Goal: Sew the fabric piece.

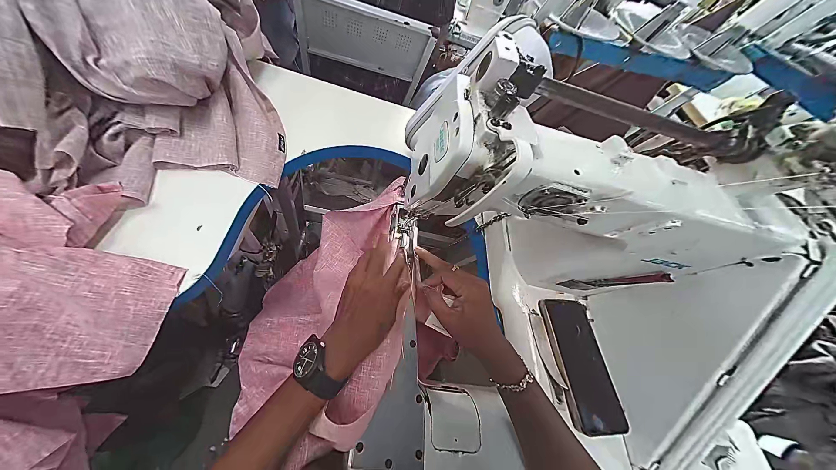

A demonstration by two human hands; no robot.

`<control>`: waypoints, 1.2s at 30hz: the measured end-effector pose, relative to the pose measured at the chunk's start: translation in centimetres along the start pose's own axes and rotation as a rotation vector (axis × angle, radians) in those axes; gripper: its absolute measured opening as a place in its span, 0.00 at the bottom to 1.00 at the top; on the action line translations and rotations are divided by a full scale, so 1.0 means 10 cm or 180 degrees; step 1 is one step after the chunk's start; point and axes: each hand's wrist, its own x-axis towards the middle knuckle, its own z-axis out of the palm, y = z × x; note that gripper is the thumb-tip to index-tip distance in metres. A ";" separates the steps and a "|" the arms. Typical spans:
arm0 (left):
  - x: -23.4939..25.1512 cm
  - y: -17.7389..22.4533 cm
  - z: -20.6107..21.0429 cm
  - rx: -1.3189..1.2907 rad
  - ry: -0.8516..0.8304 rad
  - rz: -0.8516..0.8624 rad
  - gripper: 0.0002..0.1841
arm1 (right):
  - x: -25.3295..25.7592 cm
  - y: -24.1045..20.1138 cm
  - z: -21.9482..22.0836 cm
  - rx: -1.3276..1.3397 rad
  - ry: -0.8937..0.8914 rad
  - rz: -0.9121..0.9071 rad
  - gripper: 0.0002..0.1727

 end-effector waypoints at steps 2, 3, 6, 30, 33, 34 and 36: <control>-0.02 0.02 0.01 0.0091 -0.0091 0.0059 0.21 | -0.03 0.00 0.00 0.0257 -0.0134 0.0074 0.12; 0.00 0.02 0.01 0.0088 -0.0151 0.0101 0.21 | -0.03 -0.01 0.01 0.0312 -0.0172 0.0090 0.11; 0.07 -0.06 0.02 0.0033 0.0004 0.0287 0.21 | -0.01 -0.05 -0.05 0.0162 -0.0502 0.0036 0.12; 0.11 -0.03 0.10 -0.0457 0.0399 0.0316 0.14 | 0.08 -0.15 0.29 0.0675 0.0130 0.0619 0.11; 0.13 -0.03 0.09 -0.0497 0.0364 0.0266 0.15 | 0.09 -0.18 0.34 0.0233 0.0231 0.0551 0.11; 0.13 -0.04 0.08 -0.0543 0.0316 0.0254 0.15 | 0.07 -0.21 0.37 -0.0059 0.0285 0.0506 0.11; 0.21 -0.08 0.09 -0.0613 0.0262 0.0272 0.16 | 0.10 -0.28 0.44 -0.0670 0.0458 0.0301 0.09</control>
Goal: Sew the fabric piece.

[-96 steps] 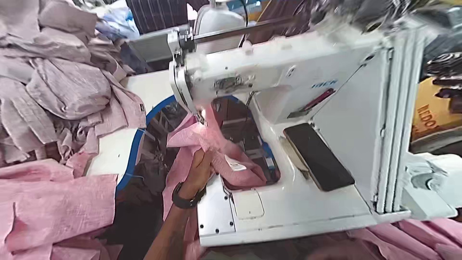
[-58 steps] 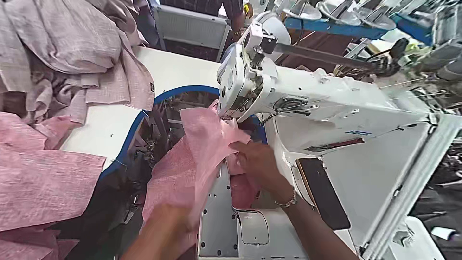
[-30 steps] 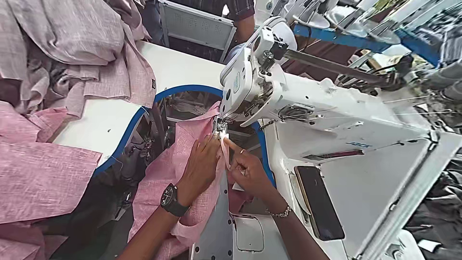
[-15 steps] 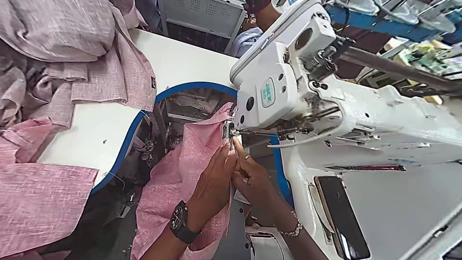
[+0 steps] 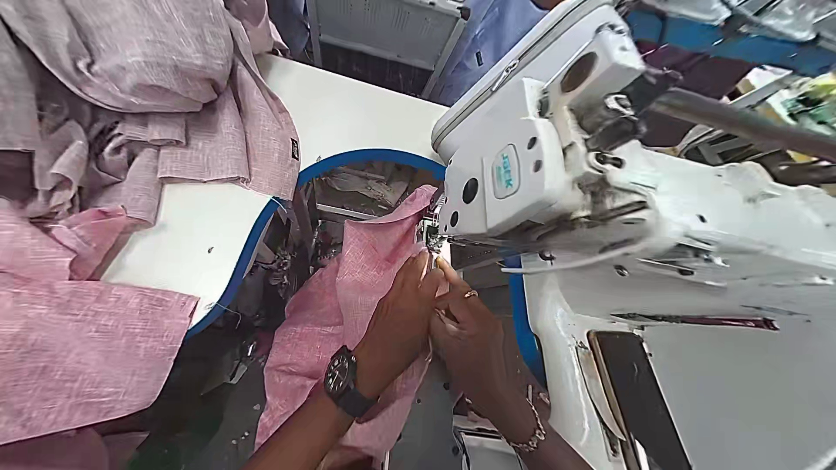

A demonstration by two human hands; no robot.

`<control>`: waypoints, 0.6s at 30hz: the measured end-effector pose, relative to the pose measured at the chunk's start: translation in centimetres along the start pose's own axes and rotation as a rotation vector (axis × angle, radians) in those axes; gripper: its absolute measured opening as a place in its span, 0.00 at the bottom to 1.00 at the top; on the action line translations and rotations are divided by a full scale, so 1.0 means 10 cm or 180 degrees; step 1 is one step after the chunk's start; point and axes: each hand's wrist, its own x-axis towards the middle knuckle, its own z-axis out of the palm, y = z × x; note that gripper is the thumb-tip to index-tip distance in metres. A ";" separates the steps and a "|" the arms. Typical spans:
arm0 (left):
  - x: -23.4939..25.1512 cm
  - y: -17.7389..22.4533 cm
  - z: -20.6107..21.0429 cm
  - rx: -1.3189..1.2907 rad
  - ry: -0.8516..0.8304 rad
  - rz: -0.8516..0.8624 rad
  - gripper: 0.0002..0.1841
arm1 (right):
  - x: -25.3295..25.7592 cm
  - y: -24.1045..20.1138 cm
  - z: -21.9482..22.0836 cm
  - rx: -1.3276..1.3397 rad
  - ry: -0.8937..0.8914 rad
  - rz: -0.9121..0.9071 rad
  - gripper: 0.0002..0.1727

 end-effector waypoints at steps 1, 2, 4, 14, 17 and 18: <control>0.06 -0.03 0.00 -0.0049 -0.0018 0.0013 0.16 | 0.02 -0.02 0.03 -0.0229 0.0168 -0.0150 0.07; 0.11 -0.07 0.00 -0.0079 -0.0010 0.0037 0.16 | 0.02 -0.03 0.05 -0.0408 0.0322 -0.0241 0.08; 0.11 -0.07 -0.06 -0.0164 -0.0021 -0.0025 0.15 | -0.12 -0.10 -0.05 -0.0744 0.0466 -0.0200 0.12; -0.87 0.66 -0.40 -0.0167 -0.0009 -0.0766 0.28 | -0.59 -0.44 -1.03 -0.2423 -0.0318 -0.1452 0.11; -0.91 0.52 -0.34 -0.0722 -0.0102 -0.0724 0.10 | -0.68 -0.63 -0.59 -0.1776 -0.0376 -0.1139 0.12; -0.89 0.47 -0.33 -0.0917 -0.0182 -0.0645 0.08 | -0.69 -0.68 -0.52 -0.1615 -0.0428 -0.0979 0.11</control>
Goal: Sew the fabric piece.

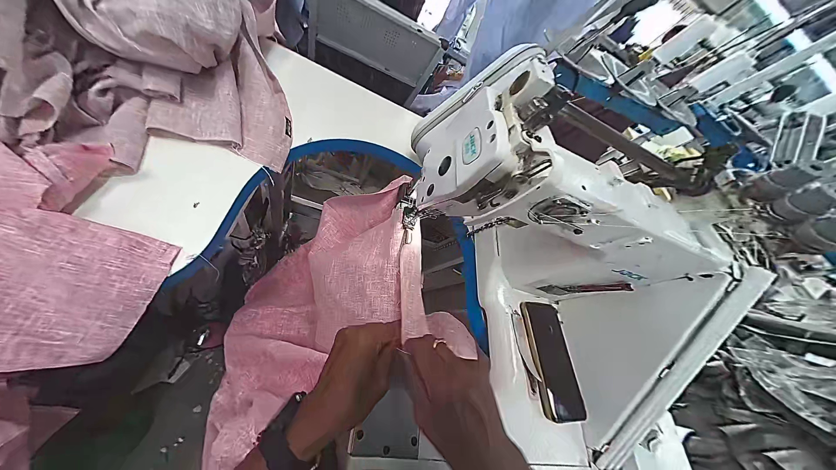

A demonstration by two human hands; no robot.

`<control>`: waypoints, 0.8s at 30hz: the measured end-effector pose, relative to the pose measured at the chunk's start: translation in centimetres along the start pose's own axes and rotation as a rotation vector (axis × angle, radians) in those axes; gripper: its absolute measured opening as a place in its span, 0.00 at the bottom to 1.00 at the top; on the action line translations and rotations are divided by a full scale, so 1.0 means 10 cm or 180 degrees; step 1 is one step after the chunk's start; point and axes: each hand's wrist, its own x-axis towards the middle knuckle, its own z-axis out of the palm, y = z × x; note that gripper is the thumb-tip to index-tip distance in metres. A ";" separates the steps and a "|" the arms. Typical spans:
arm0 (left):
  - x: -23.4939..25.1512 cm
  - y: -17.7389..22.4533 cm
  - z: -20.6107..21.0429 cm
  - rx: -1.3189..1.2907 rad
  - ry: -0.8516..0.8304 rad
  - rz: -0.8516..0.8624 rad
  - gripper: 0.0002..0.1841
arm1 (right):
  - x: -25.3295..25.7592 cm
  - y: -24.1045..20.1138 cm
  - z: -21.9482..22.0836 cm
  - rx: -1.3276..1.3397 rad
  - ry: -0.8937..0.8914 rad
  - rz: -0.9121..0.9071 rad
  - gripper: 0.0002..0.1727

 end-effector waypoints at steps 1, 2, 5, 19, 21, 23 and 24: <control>0.03 -0.05 -0.01 -0.0163 -0.0103 0.0033 0.08 | 0.02 -0.06 0.03 0.0090 -0.0089 0.0094 0.10; 0.07 -0.11 -0.04 -0.0308 -0.0222 -0.0009 0.09 | 0.05 -0.11 0.07 0.0111 -0.0173 0.0161 0.10; 0.24 -0.27 -0.10 -0.0832 -0.0530 -0.0403 0.11 | 0.18 -0.07 0.13 0.0066 -0.0415 0.0227 0.09; 0.53 -0.16 -0.12 0.0191 0.0008 -0.0160 0.13 | 0.26 0.28 -0.19 0.0368 -0.0552 0.0839 0.12; 0.36 -0.13 0.04 0.0485 0.0441 0.0084 0.13 | 0.15 0.06 -0.42 0.0461 -0.1257 0.0769 0.11; 0.29 -0.09 0.11 0.0455 0.0461 0.0047 0.12 | 0.03 -0.18 -0.45 0.0475 -0.1753 0.0684 0.11; 0.31 -0.08 0.07 0.0401 0.0384 0.0025 0.13 | 0.04 -0.23 -0.44 0.0455 -0.1850 0.0638 0.11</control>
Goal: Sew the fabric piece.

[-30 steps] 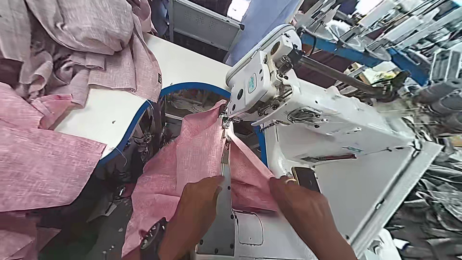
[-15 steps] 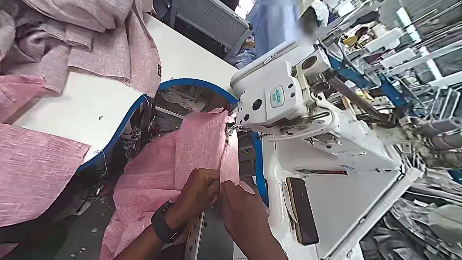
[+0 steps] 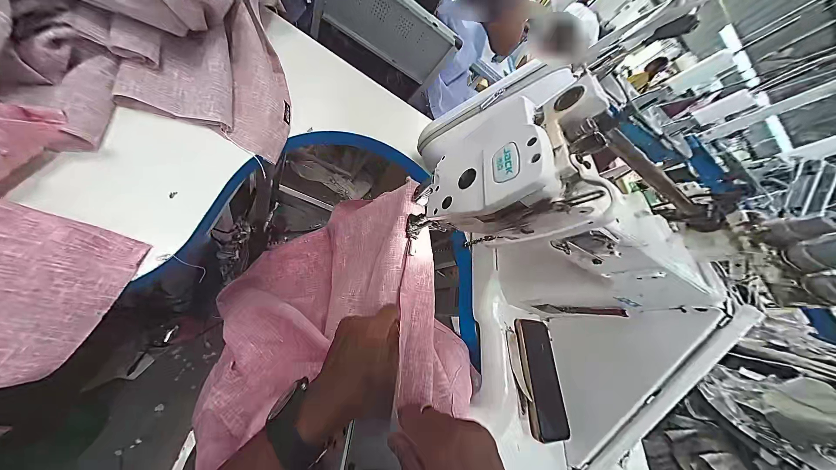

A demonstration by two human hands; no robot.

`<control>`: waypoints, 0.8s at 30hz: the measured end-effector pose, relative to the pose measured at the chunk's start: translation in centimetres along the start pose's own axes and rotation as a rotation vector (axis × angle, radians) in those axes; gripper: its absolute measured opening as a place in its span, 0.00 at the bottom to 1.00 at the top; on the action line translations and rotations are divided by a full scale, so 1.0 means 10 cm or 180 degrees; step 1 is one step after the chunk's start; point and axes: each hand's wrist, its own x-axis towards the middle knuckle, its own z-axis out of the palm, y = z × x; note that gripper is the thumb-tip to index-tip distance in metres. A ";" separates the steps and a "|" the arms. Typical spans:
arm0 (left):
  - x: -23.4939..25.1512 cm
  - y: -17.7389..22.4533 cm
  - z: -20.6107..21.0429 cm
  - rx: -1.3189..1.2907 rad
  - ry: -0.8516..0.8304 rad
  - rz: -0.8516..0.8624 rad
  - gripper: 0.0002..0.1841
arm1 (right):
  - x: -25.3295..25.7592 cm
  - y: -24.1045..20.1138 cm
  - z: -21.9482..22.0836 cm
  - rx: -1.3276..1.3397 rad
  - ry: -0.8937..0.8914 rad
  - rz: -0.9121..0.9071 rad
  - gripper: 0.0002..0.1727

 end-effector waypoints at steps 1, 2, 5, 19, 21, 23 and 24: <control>0.00 0.00 -0.02 -0.0027 -0.0088 0.0005 0.13 | 0.02 -0.03 -0.01 -0.0055 -0.0049 0.0012 0.11; -0.05 0.02 -0.03 -0.0051 -0.0183 0.0007 0.13 | 0.01 -0.06 -0.03 -0.0116 -0.0044 0.0068 0.11; -0.12 0.02 -0.01 -0.0038 -0.0094 0.0137 0.10 | 0.07 -0.13 -0.09 -0.0452 0.0118 0.0130 0.13; 0.10 -0.05 -0.03 0.0013 -0.0152 0.0138 0.10 | 0.31 -0.15 0.04 -0.0850 0.0487 0.0272 0.08; 0.20 0.00 -0.20 -0.0420 -0.0980 -0.0364 0.07 | 0.35 -0.15 0.07 -0.1026 0.0641 0.0298 0.09; 0.16 -0.02 -0.18 -0.0340 -0.0699 -0.0269 0.05 | 0.40 -0.11 0.10 -0.1161 0.0767 0.0301 0.10; 0.12 -0.03 -0.12 -0.0110 -0.0352 -0.0085 0.07 | 0.41 -0.10 0.12 -0.1225 0.0828 0.0309 0.09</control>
